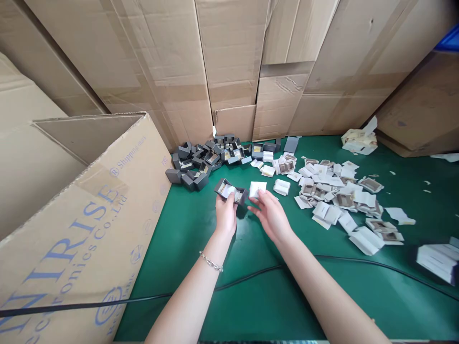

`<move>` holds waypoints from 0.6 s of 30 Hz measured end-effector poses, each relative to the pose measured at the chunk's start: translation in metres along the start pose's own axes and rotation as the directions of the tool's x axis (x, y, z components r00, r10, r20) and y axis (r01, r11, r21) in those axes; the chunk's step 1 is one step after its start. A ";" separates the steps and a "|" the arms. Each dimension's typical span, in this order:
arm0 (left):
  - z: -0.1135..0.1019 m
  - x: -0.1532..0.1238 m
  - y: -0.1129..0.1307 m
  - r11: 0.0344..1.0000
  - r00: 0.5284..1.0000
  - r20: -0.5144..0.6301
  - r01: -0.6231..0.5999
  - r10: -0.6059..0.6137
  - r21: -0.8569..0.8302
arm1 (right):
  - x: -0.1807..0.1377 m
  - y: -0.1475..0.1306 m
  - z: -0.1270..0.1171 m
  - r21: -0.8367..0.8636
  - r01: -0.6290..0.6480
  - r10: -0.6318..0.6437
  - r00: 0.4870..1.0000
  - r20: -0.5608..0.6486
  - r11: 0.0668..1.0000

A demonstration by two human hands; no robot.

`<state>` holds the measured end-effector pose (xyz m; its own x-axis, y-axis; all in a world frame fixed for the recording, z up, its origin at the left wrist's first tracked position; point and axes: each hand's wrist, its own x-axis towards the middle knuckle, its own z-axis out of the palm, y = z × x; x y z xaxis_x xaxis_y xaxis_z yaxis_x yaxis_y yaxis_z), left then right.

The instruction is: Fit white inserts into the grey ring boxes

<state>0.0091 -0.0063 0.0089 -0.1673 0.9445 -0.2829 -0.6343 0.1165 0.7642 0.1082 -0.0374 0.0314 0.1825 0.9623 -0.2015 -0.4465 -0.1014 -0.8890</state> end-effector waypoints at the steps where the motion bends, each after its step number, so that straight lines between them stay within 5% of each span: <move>1: 0.000 -0.001 -0.002 0.999 1.000 0.018 -0.025 0.024 0.027 | -0.003 0.003 0.004 0.021 -0.029 0.028 0.999 0.022 0.999; 6: 0.003 -0.016 -0.006 0.996 0.955 0.294 -0.005 -0.020 0.085 | -0.003 0.005 0.004 0.015 -0.013 0.013 1.000 0.007 1.000; 11: 0.001 -0.018 0.001 0.958 0.885 0.381 0.286 -0.267 0.006 | 0.013 -0.015 -0.023 -0.108 0.066 -0.082 0.985 -0.154 0.992; 15: -0.003 -0.012 0.006 0.871 0.792 0.377 0.480 -0.480 0.101 | 0.013 -0.034 -0.035 -0.269 0.042 -0.040 0.999 0.013 0.962; 18: -0.005 -0.009 0.006 0.788 0.679 0.405 0.567 -0.612 0.240 | 0.006 -0.038 -0.031 -0.406 0.038 0.041 0.982 0.185 0.913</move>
<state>0.0029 -0.0156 0.0128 0.5804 0.6945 -0.4252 -0.4139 0.7013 0.5805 0.1532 -0.0354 0.0516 -0.0011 0.9874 -0.1582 -0.0448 -0.1581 -0.9864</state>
